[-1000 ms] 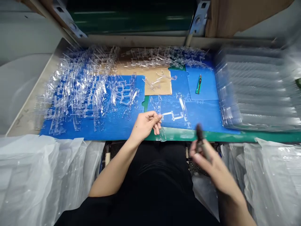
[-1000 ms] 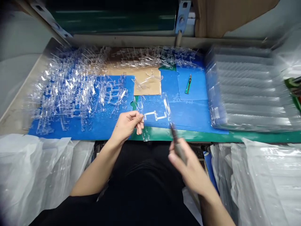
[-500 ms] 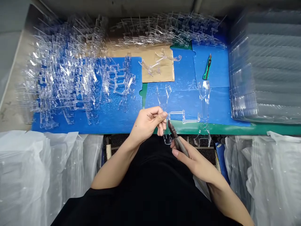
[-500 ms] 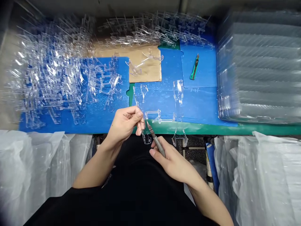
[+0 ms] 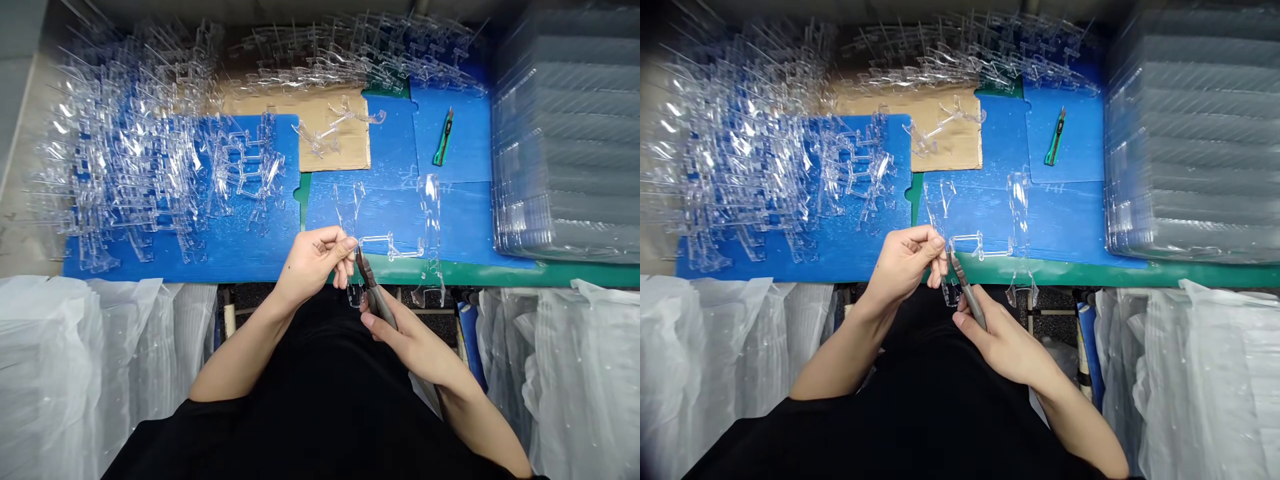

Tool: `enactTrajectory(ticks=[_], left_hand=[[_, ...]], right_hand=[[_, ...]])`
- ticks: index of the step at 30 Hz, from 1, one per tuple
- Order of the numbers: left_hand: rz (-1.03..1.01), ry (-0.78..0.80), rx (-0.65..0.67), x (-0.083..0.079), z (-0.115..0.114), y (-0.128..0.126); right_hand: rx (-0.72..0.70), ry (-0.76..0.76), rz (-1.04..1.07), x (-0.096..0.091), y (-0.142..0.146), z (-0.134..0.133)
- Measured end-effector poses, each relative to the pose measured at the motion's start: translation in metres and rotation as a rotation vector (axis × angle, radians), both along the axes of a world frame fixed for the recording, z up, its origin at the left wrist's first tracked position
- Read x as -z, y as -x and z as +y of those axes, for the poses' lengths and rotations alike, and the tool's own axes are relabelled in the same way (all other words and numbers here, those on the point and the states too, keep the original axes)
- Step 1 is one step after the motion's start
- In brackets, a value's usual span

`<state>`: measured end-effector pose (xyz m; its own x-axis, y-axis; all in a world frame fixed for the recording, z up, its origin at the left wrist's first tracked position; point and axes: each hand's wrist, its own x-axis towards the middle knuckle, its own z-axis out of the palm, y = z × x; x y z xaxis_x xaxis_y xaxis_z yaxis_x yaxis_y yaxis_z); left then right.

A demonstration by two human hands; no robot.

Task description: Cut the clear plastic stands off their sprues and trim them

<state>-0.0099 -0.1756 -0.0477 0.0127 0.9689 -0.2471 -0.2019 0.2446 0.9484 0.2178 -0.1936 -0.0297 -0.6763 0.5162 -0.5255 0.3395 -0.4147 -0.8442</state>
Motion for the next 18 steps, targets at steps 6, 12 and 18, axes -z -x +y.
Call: enactTrajectory(ticks=[6,12,18], left_hand=[[-0.031,0.023,0.016,0.002,-0.001,0.001],[-0.081,0.094,0.022,0.009,0.004,-0.002],[0.110,0.189,0.065,0.038,0.024,0.006]], right_hand=[[-0.022,0.043,0.016,0.006,-0.003,-0.001],[0.097,0.229,0.122,0.019,0.001,-0.005],[0.298,0.552,0.333,0.051,0.022,0.004]])
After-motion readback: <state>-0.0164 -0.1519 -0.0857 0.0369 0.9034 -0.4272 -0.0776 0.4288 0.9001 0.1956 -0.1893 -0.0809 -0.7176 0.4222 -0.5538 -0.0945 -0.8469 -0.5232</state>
